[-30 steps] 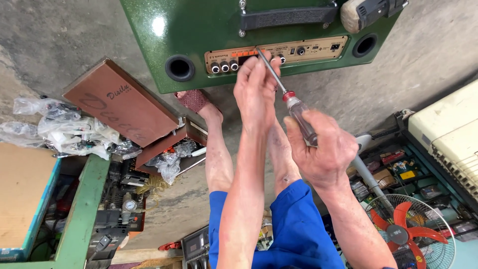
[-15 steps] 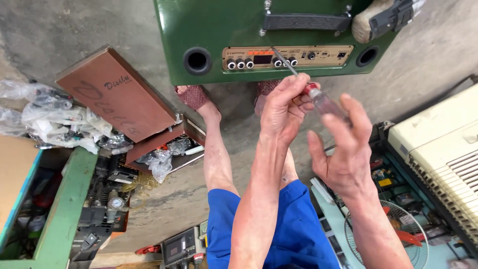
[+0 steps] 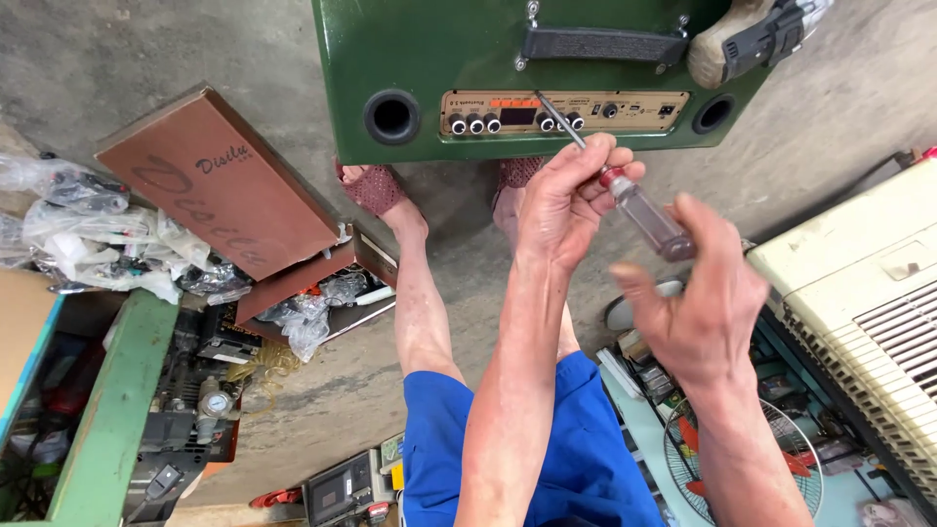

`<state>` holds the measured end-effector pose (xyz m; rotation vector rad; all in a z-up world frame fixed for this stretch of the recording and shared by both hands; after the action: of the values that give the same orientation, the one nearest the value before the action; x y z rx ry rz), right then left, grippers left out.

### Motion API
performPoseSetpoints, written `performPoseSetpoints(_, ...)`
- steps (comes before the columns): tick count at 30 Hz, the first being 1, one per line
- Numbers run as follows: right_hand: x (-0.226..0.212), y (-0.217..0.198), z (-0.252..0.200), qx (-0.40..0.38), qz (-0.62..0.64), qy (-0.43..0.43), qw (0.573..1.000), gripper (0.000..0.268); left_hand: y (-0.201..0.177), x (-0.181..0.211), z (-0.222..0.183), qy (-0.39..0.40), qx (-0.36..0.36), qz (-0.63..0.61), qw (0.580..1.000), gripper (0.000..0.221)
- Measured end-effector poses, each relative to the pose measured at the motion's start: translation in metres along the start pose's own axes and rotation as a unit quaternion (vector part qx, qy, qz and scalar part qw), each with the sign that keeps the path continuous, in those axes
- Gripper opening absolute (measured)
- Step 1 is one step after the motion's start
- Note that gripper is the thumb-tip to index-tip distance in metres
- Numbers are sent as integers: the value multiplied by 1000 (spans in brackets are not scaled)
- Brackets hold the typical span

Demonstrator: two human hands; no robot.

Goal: Installing a control panel onto a speaker box using a screwdriver and screws

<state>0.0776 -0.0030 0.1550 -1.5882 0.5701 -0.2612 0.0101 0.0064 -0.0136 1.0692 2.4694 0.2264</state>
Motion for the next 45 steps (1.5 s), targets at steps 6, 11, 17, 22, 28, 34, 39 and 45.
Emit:
performPoseSetpoints(6, 3, 0, -5, 37, 26, -12, 999, 33, 16, 6, -12, 51, 80, 75, 993, 21)
performPoseSetpoints(11, 9, 9, -8, 33, -88, -26, 995, 66, -7, 2, -10, 19, -118, -79, 990, 32)
performPoseSetpoints(17, -3, -2, -6, -21, 108, 17, 994, 71, 0, 3, 3, 22, 64, 49, 997, 24)
performPoseSetpoints(22, 20, 14, -13, 73, 2, -96, 993, 33, -11, -5, 13, 18, 99, 33, 994, 18)
performPoseSetpoints(28, 17, 10, -15, 23, -157, -28, 987, 55, -10, 0, 1, 28, -101, -56, 993, 32)
performPoseSetpoints(34, -8, -3, -1, -23, -5, -37, 999, 45, -12, 1, 7, 36, -56, -36, 997, 25)
performPoseSetpoints(39, 2, 8, -13, 18, 34, -28, 999, 39, -14, 2, 6, 32, -53, -25, 998, 31)
performPoseSetpoints(45, 20, 10, -12, 26, -196, -47, 979, 57, -17, 0, 16, 47, -44, -28, 998, 28)
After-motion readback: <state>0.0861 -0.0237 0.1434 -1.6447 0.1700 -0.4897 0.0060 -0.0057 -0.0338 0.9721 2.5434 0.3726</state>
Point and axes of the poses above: each hand's wrist, its own z-axis towards the middle knuckle, its own y-axis out of the palm, x = y × z, the point moved 1 cm from there along z, towards the middle knuckle, and after that the axes turned 14 degrees about x, right-handed, at the moved point
